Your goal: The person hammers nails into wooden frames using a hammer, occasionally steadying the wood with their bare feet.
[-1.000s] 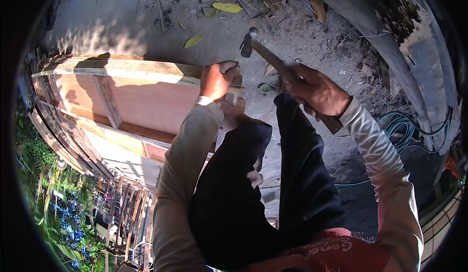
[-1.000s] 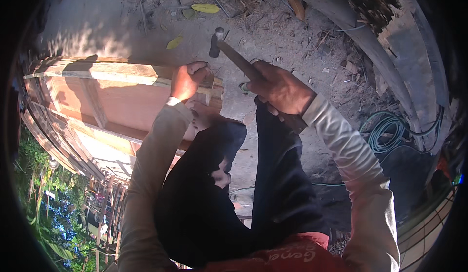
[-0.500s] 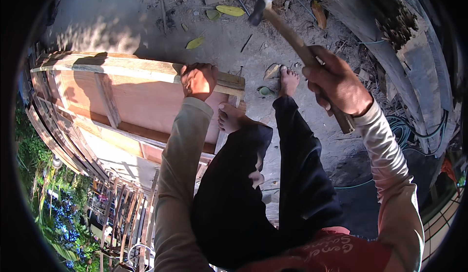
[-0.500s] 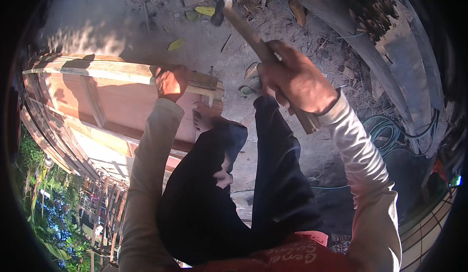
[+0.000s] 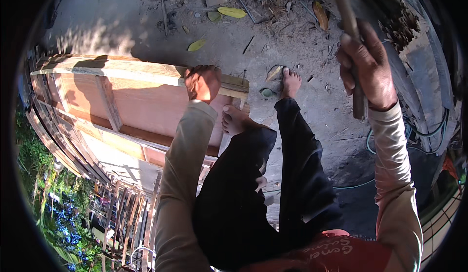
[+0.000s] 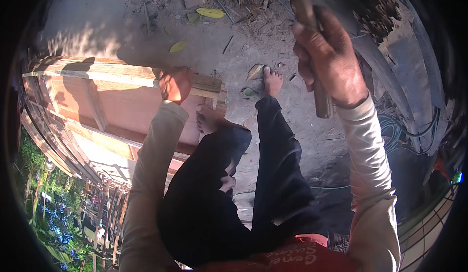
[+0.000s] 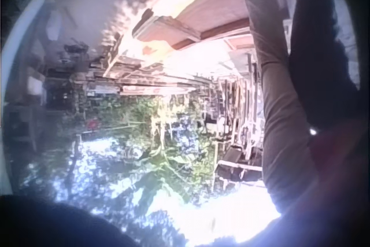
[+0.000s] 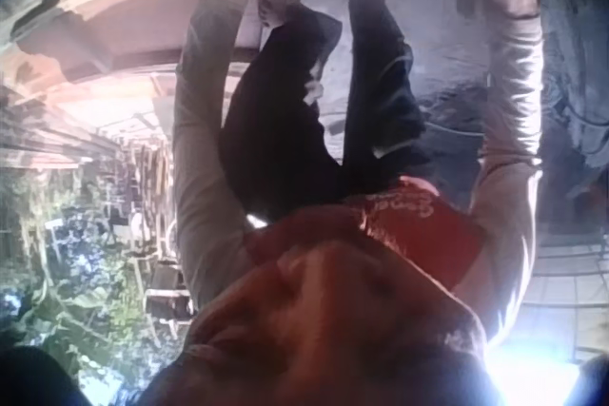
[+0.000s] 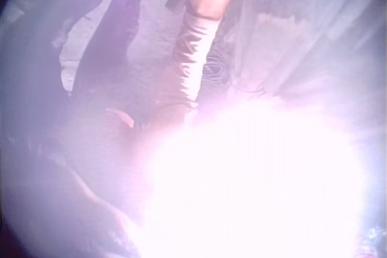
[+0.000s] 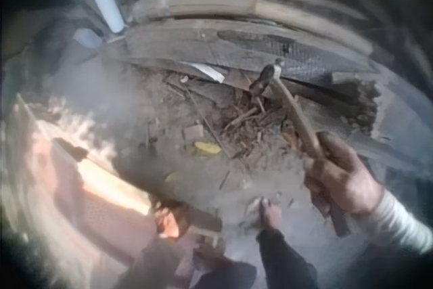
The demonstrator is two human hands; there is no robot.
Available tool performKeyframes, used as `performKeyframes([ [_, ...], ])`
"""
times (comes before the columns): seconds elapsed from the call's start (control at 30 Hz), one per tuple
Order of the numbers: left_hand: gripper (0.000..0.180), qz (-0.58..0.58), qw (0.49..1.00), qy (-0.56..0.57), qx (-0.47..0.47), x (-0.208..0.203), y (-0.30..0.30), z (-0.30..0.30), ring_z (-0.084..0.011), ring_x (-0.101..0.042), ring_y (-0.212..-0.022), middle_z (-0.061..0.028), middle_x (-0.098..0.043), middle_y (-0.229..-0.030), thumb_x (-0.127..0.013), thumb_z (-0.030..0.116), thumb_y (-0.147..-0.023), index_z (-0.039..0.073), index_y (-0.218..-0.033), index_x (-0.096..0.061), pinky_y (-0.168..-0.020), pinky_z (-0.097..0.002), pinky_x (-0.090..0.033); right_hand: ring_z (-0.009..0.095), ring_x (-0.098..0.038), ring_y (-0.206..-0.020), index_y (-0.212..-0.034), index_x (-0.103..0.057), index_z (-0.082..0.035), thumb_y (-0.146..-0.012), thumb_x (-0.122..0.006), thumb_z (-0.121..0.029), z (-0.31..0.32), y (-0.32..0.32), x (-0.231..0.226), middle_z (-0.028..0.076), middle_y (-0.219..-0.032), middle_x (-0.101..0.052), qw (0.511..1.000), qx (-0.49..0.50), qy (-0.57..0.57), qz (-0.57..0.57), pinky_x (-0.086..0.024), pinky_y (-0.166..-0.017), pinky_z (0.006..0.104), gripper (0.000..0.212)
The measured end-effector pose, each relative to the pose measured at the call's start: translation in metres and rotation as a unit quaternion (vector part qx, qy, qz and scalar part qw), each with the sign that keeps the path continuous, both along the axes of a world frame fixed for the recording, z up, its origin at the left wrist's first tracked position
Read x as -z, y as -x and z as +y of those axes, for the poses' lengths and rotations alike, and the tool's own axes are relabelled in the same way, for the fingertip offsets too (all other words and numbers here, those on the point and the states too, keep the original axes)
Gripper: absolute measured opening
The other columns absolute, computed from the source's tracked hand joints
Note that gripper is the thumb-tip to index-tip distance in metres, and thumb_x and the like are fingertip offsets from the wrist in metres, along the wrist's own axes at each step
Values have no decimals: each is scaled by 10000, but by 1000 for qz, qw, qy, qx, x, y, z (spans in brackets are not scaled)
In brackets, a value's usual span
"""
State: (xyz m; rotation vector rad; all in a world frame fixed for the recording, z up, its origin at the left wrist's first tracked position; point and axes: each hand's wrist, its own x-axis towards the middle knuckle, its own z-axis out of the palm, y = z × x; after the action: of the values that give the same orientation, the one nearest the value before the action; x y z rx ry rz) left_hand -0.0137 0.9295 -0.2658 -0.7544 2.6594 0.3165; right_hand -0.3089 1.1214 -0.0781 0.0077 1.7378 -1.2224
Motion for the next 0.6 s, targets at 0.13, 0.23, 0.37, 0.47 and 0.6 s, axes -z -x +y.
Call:
performKeyframes([
  [0.13, 228, 7, 999, -26, -26, 3, 3, 6, -288, -665, -822, -109, -704, -787, -595, 271, -855, 84, -766, -691, -822, -431, -447, 96, -449, -432, -1044, -489, -62, -1019, -533, -240, -15, -17, -2, 7, -702, -495, 979, 131, 77, 133, -405, -383, 254, 185],
  [0.23, 210, 69, 997, -10, 33, 8, -2, 5, -294, -669, -828, -113, -705, -794, -584, 248, -855, 82, -778, -688, -828, -430, -454, 199, -561, -516, -1071, -459, -5, -972, -560, -253, 45, -88, 55, 83, -746, -557, 951, -289, -103, 31, -493, -518, 360, 285],
  [0.37, 238, 17, 999, -28, -17, 0, -1, 7, -289, -667, -849, -121, -698, -790, -600, 290, -865, 83, -789, -690, -847, -439, -459, 183, -568, -498, -1041, -519, 9, -975, -564, -264, 20, -26, 23, 87, -757, -579, 938, -271, -125, -176, -506, -467, 328, 285],
  [0.47, 261, -10, 999, -24, -24, -1, -4, 2, -297, -667, -841, -123, -698, -790, -593, 304, -881, 80, -790, -690, -847, -445, -462, 108, -440, -407, -1007, -508, -56, -1009, -545, -300, -7, 11, -12, -1, -657, -487, 999, -3, 16, 47, -397, -369, 260, 246],
  [0.6, 250, 12, 1000, -25, -15, 2, 7, 5, -292, -667, -834, -111, -699, -785, -584, 289, -880, 85, -781, -691, -833, -439, -463, 134, -463, -438, -1013, -440, -62, -1007, -531, -230, -4, -60, 26, 16, -649, -486, 982, 167, 22, 86, -400, -393, 285, 191],
])
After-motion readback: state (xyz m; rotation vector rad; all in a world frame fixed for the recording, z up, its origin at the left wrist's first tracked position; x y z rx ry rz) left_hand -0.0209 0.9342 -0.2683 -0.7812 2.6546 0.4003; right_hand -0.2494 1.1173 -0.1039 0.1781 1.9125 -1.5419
